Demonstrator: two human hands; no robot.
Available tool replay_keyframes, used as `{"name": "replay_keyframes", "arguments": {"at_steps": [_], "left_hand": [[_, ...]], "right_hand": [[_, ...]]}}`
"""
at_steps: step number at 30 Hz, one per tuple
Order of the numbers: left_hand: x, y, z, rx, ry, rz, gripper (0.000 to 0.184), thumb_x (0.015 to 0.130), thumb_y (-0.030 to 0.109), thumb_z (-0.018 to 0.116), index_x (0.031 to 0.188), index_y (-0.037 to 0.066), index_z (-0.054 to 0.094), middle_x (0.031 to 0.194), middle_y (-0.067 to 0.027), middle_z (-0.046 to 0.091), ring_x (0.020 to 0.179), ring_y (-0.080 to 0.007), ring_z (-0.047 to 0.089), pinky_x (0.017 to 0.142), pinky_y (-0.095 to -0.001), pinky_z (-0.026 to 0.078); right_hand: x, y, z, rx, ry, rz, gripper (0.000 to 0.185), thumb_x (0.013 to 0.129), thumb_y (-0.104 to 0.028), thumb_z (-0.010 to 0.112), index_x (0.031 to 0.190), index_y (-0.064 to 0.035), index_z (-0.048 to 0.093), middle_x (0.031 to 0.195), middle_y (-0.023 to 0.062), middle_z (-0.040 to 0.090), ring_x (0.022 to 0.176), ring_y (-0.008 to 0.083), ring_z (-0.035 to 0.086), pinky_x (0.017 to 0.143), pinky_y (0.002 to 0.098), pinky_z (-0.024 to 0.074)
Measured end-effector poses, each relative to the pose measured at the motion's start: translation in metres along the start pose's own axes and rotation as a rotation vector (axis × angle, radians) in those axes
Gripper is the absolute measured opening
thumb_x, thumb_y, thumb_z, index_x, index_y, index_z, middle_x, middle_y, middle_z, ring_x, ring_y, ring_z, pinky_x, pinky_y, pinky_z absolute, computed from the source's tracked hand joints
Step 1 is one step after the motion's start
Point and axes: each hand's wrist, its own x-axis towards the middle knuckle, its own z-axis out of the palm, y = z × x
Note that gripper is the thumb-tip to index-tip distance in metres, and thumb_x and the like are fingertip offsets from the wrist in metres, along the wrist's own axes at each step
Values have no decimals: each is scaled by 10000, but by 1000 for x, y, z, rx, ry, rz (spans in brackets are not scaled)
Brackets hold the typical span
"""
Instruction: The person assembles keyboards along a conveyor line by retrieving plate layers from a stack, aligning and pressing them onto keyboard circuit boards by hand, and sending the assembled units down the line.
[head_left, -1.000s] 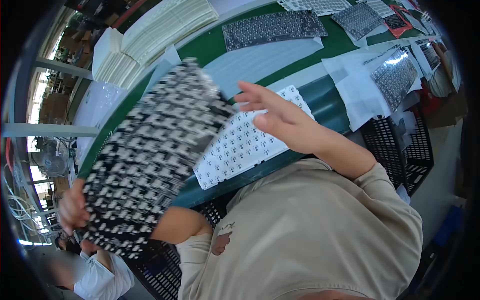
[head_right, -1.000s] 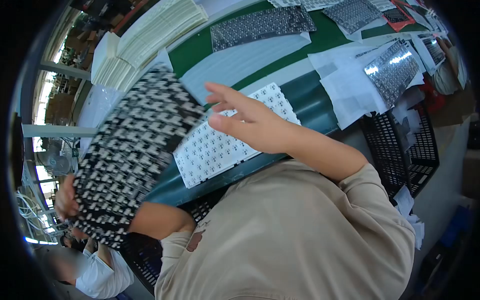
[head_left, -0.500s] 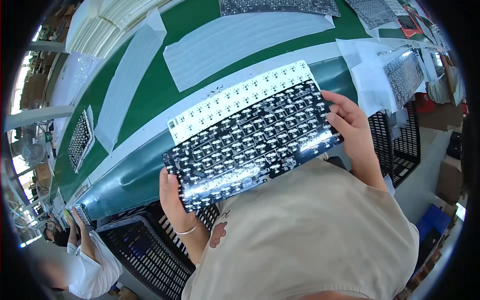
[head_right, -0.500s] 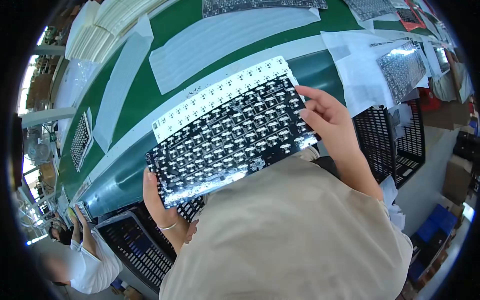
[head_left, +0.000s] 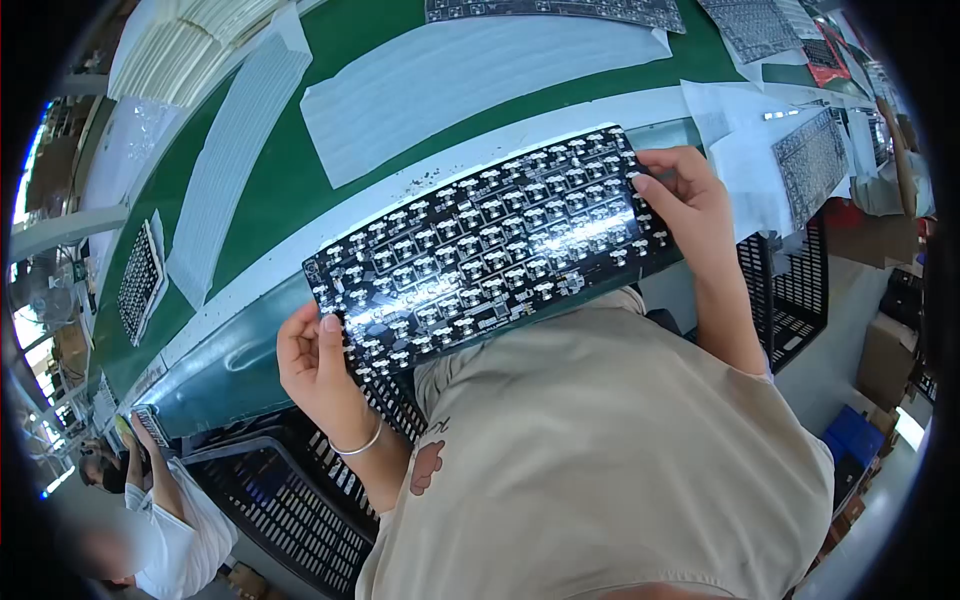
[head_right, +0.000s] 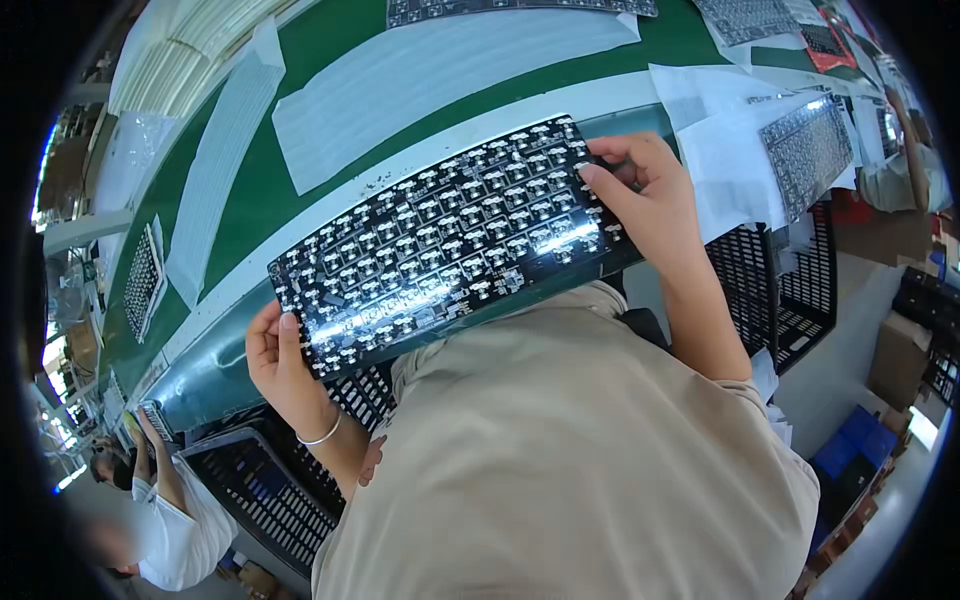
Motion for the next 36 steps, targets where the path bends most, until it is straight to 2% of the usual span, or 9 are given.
{"name": "replay_keyframes", "arguments": {"at_steps": [3, 6, 13, 16, 19, 22, 25, 30, 36], "left_hand": [[1, -1, 3, -29, 6, -25, 214, 954, 3, 611, 1162, -48, 621, 981, -48, 654, 843, -78, 587, 763, -207, 478], [2, -3, 6, -33, -19, -38, 263, 930, 6, 651, 1184, -49, 611, 891, -9, 609, 784, -54, 545, 703, -183, 434], [4, -10, 8, -8, -66, -39, 327, 929, -17, 634, 1251, -48, 593, 871, 6, 601, 764, -40, 524, 686, -173, 412], [3, -17, 4, -38, -144, -73, 338, 944, 5, 614, 1276, -46, 576, 888, 25, 569, 806, -44, 516, 753, -179, 416], [3, -17, 5, -37, -161, -78, 357, 940, 3, 618, 1289, -43, 563, 872, 34, 553, 794, -39, 503, 734, -173, 405], [3, -16, 7, -29, -142, -79, 355, 929, -31, 619, 1277, -37, 554, 852, 32, 550, 750, -13, 482, 672, -154, 387], [2, -18, 6, -25, -151, -83, 354, 931, -28, 616, 1278, -36, 548, 852, 34, 542, 745, -14, 480, 672, -153, 386], [-1, -17, 7, -11, -157, -89, 352, 933, -24, 613, 1278, -35, 542, 849, 34, 539, 746, -16, 480, 672, -152, 385], [-1, -20, 7, -58, -158, -69, 355, 934, -19, 614, 1281, -33, 541, 843, 36, 544, 727, -15, 474, 665, -151, 383]], "right_hand": [[1, -10, 4, -320, 18, -111, 246, 864, -39, 708, 1105, 2, 677, 979, 28, 613, 788, 78, 545, 704, 220, 464], [1, -3, 5, -290, 25, -123, 252, 848, -58, 725, 1092, -7, 689, 982, 30, 595, 769, 89, 526, 690, 229, 456], [1, -6, 6, -360, 28, -90, 262, 857, -59, 711, 1112, -6, 682, 997, 37, 602, 750, 95, 534, 679, 235, 460], [0, -8, 8, -370, 20, -115, 273, 852, -56, 711, 1118, -8, 674, 977, 41, 594, 720, 89, 517, 659, 222, 447], [-1, -22, 10, -518, -12, -127, 331, 848, -30, 690, 1176, -17, 649, 1097, 91, 634, 839, 164, 593, 753, 269, 486], [5, -29, 14, -762, 3, -596, 398, 854, -19, 661, 1249, -25, 612, 1287, 129, 615, 1059, 276, 603, 918, 356, 482], [7, -29, 5, -849, -225, -504, 428, 864, -48, 656, 1287, -27, 588, 1419, 120, 547, 1233, 344, 523, 1050, 413, 413], [15, -50, -5, -1087, -405, -461, 489, 855, -206, 703, 1303, -46, 589, 1421, 116, 546, 1215, 330, 542, 1095, 476, 356], [18, -77, -8, -1250, -584, -432, 771, 733, -395, 793, 1383, -72, 534, 1493, 107, 477, 1331, 300, 471, 1156, 586, 240]]}}
